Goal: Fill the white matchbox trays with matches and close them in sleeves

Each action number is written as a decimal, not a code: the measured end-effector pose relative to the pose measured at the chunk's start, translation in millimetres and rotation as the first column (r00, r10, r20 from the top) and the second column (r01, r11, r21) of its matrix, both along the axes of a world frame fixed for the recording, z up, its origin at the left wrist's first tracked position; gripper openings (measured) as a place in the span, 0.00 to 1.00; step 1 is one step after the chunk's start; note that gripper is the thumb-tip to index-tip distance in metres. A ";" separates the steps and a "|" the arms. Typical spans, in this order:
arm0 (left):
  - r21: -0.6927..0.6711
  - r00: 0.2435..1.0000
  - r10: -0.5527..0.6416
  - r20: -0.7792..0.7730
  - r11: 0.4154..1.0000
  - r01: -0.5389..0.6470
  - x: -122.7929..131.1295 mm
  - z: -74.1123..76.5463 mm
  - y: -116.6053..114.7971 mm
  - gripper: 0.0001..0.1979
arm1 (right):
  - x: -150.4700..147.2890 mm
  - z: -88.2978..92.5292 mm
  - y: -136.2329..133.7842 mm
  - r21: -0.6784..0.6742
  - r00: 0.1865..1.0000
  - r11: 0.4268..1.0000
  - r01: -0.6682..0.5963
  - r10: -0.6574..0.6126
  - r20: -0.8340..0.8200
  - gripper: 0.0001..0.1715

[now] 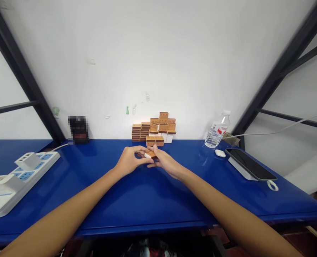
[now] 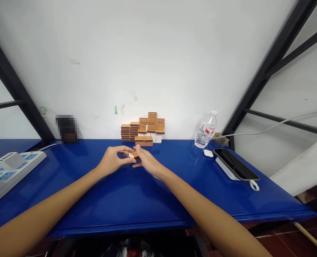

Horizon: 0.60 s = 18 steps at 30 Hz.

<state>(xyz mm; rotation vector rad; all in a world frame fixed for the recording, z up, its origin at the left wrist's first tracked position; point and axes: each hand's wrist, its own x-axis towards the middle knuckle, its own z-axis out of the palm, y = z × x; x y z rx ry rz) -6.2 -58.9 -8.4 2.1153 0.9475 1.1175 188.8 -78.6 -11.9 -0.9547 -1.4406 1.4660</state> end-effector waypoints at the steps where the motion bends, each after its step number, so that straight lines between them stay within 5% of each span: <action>1: -0.007 1.000 -0.013 -0.014 1.000 0.013 -0.4 -1.0 1.3 0.21 | 0.7 -1.8 1.8 0.005 1.000 1.000 0.017 -0.017 0.017 0.38; 5: -0.008 0.999 0.032 -0.036 0.999 -0.032 -8.8 3.2 18.2 0.19 | 8.6 -9.9 13.2 0.107 0.984 0.989 0.106 -0.120 0.135 0.34; 8: 0.087 0.961 0.273 0.050 0.957 -0.276 -24.8 19.8 50.9 0.18 | 17.0 -15.0 21.0 0.262 0.934 0.955 0.140 -0.215 0.285 0.33; 13: 0.306 0.894 0.444 -0.066 0.862 -0.405 -41.6 45.0 119.9 0.15 | 19.6 -4.1 17.1 0.587 0.789 0.809 -0.022 -0.346 0.507 0.30; 15: 0.334 0.871 0.474 -0.128 0.848 -0.413 -38.1 44.9 136.9 0.15 | 14.7 12.0 4.3 0.575 0.795 0.810 -0.113 -0.274 0.542 0.29; 18: 0.338 0.859 0.492 -0.139 0.839 -0.426 -29.2 37.7 144.9 0.16 | 7.3 41.2 -38.7 0.494 0.932 0.852 -0.176 -0.018 0.363 0.24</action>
